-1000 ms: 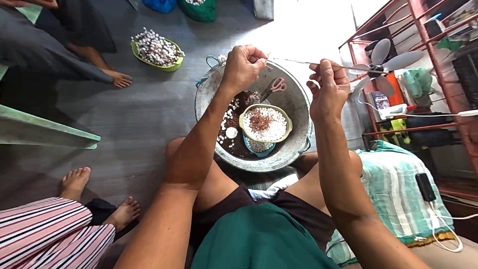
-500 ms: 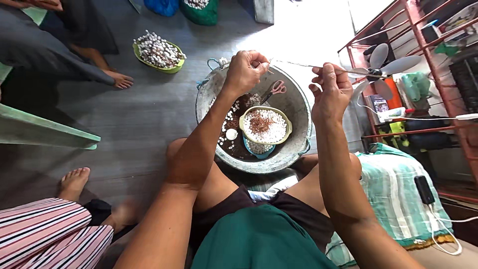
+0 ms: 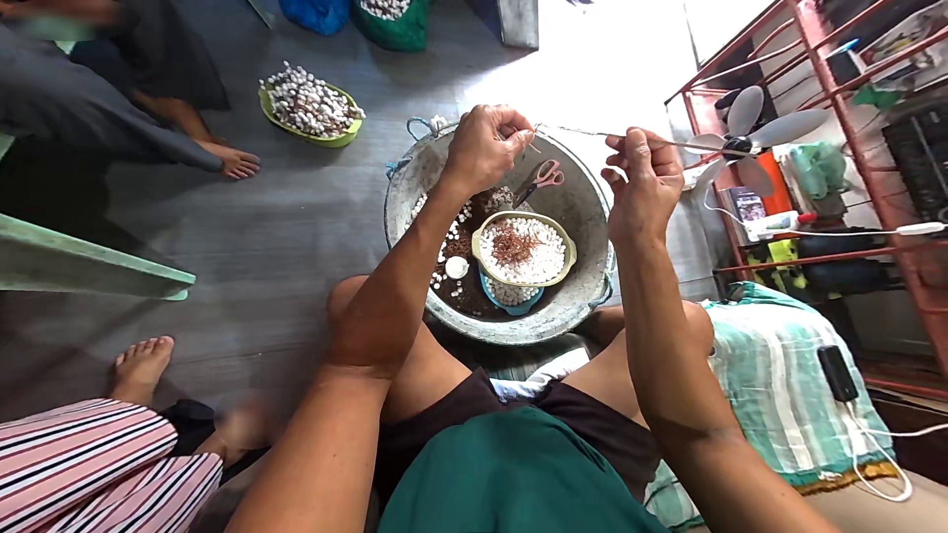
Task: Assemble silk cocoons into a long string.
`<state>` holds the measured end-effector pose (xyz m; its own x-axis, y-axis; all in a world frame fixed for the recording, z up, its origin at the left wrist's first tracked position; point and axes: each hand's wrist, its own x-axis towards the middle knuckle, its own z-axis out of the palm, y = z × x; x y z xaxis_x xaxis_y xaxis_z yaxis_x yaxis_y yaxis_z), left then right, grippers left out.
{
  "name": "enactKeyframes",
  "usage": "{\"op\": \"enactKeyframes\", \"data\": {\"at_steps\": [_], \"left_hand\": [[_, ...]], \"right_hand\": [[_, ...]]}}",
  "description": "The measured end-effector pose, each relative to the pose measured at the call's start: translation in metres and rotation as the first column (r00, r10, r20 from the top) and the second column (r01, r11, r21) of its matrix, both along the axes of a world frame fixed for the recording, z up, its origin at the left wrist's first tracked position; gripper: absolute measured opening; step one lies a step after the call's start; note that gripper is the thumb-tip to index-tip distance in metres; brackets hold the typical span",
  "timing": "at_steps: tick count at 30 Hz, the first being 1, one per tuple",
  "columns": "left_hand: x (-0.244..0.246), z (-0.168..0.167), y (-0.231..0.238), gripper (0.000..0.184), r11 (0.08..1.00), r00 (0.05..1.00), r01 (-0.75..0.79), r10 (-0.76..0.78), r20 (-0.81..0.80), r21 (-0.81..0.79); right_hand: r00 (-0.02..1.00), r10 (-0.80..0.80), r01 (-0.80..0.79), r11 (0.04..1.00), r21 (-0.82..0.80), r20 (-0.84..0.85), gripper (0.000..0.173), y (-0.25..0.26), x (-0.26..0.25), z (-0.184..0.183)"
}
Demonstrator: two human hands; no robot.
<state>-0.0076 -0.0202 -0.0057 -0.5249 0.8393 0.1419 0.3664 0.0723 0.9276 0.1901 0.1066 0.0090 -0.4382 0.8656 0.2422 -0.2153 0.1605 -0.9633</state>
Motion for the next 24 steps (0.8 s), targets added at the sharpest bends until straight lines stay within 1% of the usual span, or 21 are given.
{"op": "enactKeyframes", "data": {"at_steps": [6, 12, 19, 24], "left_hand": [[0.0, 0.001, -0.002, 0.014, 1.0, 1.0, 0.005, -0.005, -0.021, -0.011], [0.002, 0.002, -0.002, 0.014, 0.999, 0.999, 0.002, -0.004, -0.038, -0.054], [0.003, 0.0, -0.001, 0.014, 0.998, 0.999, 0.003, -0.006, -0.054, -0.058], [0.002, -0.002, 0.0, 0.015, 0.997, 0.997, -0.008, 0.001, -0.079, -0.081]], "right_hand": [[1.0, -0.006, 0.006, 0.999, 0.051, -0.003, 0.016, 0.0, 0.002, 0.002], [1.0, -0.011, 0.011, 0.999, 0.033, -0.008, 0.017, -0.003, 0.004, 0.004], [1.0, -0.014, 0.014, 1.0, 0.02, 0.014, 0.017, 0.003, 0.007, -0.002], [1.0, -0.019, 0.019, 0.999, 0.05, 0.006, 0.017, 0.001, 0.006, -0.006]]}}
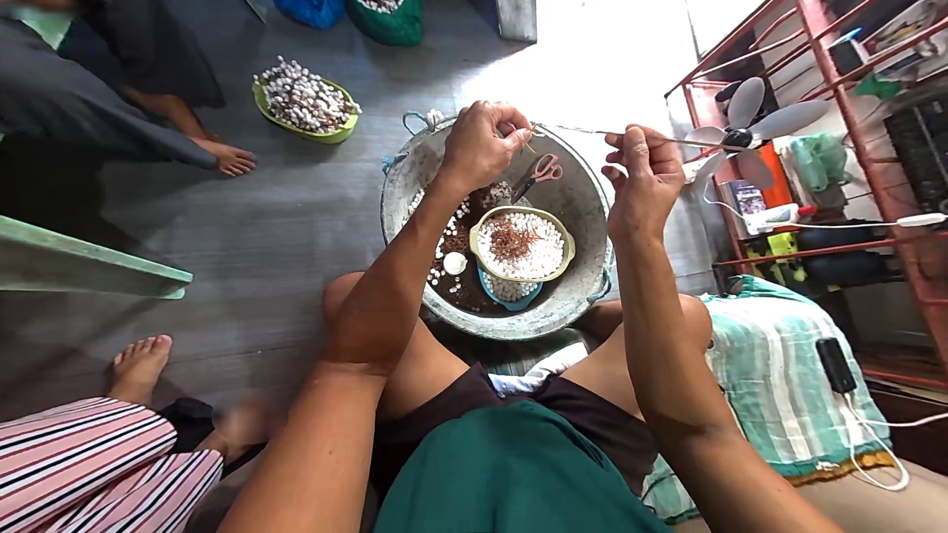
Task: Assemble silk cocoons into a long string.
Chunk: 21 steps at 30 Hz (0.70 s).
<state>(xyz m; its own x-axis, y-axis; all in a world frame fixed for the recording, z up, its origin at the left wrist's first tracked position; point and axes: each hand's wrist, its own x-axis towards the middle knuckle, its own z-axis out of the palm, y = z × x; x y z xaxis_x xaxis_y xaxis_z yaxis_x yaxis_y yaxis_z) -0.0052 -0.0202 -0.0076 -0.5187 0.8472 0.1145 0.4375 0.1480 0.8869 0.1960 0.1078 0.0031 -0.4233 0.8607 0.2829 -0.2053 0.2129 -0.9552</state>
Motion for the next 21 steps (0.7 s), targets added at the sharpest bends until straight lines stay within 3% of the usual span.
{"op": "enactKeyframes", "data": {"at_steps": [8, 16, 19, 21], "left_hand": [[0.0, -0.001, 0.002, 0.016, 1.0, 0.998, -0.002, 0.0, -0.057, -0.028], [-0.001, -0.004, 0.0, 0.015, 1.0, 0.997, -0.006, 0.004, -0.073, -0.03], [-0.011, -0.001, -0.001, 0.024, 1.0, 0.998, -0.011, 0.009, -0.057, -0.023], [-0.017, -0.003, -0.004, 0.027, 0.999, 0.999, -0.038, 0.038, 0.001, -0.015]], "right_hand": [[0.999, -0.037, 0.034, 0.997, 0.063, 0.039, 0.017, 0.002, 0.0, 0.002], [1.0, -0.001, 0.002, 1.0, -0.026, 0.017, 0.018, 0.001, 0.004, 0.005], [0.998, -0.028, 0.024, 0.997, 0.071, 0.049, 0.017, 0.004, 0.017, 0.004], [0.988, 0.02, -0.045, 0.987, 0.157, 0.153, 0.018, -0.01, 0.034, -0.015]]}}
